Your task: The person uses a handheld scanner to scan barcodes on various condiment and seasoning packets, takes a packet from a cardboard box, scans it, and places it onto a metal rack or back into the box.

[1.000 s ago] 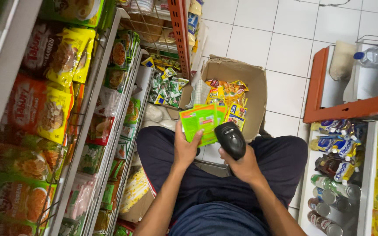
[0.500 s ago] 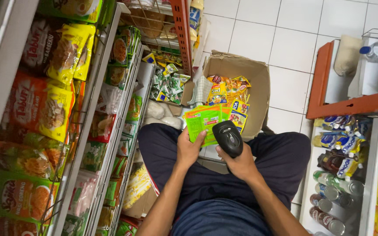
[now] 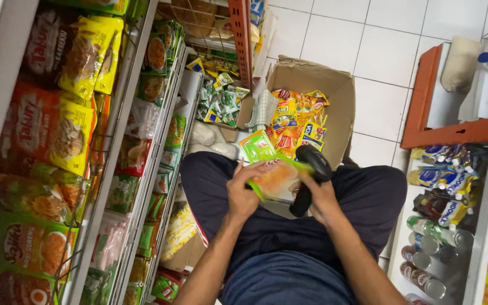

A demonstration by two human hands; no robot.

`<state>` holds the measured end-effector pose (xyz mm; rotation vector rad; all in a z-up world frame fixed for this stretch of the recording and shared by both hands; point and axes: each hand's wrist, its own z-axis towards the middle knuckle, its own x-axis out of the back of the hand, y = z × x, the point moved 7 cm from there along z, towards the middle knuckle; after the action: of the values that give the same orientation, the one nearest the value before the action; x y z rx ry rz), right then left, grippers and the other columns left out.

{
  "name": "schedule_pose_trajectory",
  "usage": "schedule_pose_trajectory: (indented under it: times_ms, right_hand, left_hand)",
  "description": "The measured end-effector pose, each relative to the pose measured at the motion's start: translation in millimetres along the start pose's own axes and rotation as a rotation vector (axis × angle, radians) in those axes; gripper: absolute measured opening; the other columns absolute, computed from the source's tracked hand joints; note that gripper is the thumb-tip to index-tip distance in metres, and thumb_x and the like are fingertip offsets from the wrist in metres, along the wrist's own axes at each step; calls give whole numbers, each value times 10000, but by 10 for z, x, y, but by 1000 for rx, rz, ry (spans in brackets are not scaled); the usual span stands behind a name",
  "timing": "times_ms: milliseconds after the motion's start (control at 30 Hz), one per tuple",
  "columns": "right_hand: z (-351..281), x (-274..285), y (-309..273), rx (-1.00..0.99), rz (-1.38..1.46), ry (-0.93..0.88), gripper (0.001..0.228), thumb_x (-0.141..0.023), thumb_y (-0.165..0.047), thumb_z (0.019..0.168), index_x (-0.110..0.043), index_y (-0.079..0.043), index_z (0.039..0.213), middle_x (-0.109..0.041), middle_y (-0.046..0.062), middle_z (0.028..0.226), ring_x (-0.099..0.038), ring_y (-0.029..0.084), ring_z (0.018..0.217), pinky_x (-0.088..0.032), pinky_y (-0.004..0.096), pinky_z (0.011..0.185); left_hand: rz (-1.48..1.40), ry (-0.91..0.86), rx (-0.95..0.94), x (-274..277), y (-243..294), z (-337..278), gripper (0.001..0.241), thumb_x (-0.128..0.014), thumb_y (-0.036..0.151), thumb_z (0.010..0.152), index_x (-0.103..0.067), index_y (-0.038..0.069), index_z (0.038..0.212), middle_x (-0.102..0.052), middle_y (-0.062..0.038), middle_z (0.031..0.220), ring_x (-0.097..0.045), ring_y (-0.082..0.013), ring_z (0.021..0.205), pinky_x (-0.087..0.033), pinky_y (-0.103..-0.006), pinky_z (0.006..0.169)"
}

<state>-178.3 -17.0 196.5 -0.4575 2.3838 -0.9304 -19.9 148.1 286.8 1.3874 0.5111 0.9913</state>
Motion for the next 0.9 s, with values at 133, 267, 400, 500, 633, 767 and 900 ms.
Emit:
schedule_pose_trajectory:
  times_ms: [133, 267, 400, 500, 633, 767, 900]
  right_hand:
    - [64, 89, 69, -252, 313, -99, 421, -656, -277, 932, -586, -11, 1250, -711, 197, 1084, -744, 279, 904, -590, 443, 838]
    - [-68, -121, -312, -105, 41, -282, 387, -713, 24, 859, -575, 15, 1220, -699, 179, 1140, -725, 304, 975, -601, 461, 875]
    - [-142, -437, -571, 77, 104, -319, 374, -708, 69, 862, -560, -40, 1187, -672, 122, 1151, -698, 254, 1044, -582, 421, 920]
    - [-128, -527, -620, 180, 79, -319, 354, -705, 92, 875, -561, -50, 1165, -651, 88, 1166, -666, 218, 1091, -557, 386, 961]
    - [-87, -544, -601, 296, -80, -262, 388, -735, 100, 859, -594, -44, 1190, -623, 45, 1171, -614, 160, 1107, -515, 325, 966]
    - [-82, -594, -620, 331, -171, -217, 390, -769, 63, 850, -602, -44, 1187, -624, 40, 1171, -612, 148, 1095, -517, 312, 953]
    - [-78, -689, -682, 381, -261, -184, 370, -786, 27, 858, -617, -26, 1183, -655, 41, 1132, -643, 145, 1044, -543, 303, 918]
  left_hand:
    - [333, -246, -483, -23, 509, -37, 219, -826, 61, 777, -724, 153, 947, -784, 41, 1170, -665, -250, 1285, -250, -598, 1306]
    - [333, -158, -475, 62, 641, 40, 324, -808, 88, 796, -662, 158, 1077, -637, -70, 1328, -534, -299, 1352, -265, -558, 1235]
    - [-131, 86, 80, 111, 146, 137, 424, -632, 103, 975, -509, 76, 1381, -498, -220, 1476, -462, -273, 1396, -336, -421, 1180]
    - [-852, 140, 606, -166, -368, -36, 450, -443, 302, 1018, -556, 44, 1369, -614, -191, 1380, -599, -231, 1251, -447, -379, 1071]
    - [-807, 68, 478, -244, -266, -62, 297, -599, 70, 1055, -583, -48, 1327, -704, -157, 1204, -670, -156, 1040, -543, -311, 912]
    - [-803, 113, 504, -118, -180, 25, 277, -599, 72, 1034, -593, -45, 1285, -740, -113, 1137, -714, -126, 970, -583, -284, 857]
    - [-760, 111, 437, 2, -42, 76, 293, -647, 67, 1014, -604, -51, 1278, -734, -122, 1149, -702, -128, 984, -577, -291, 864]
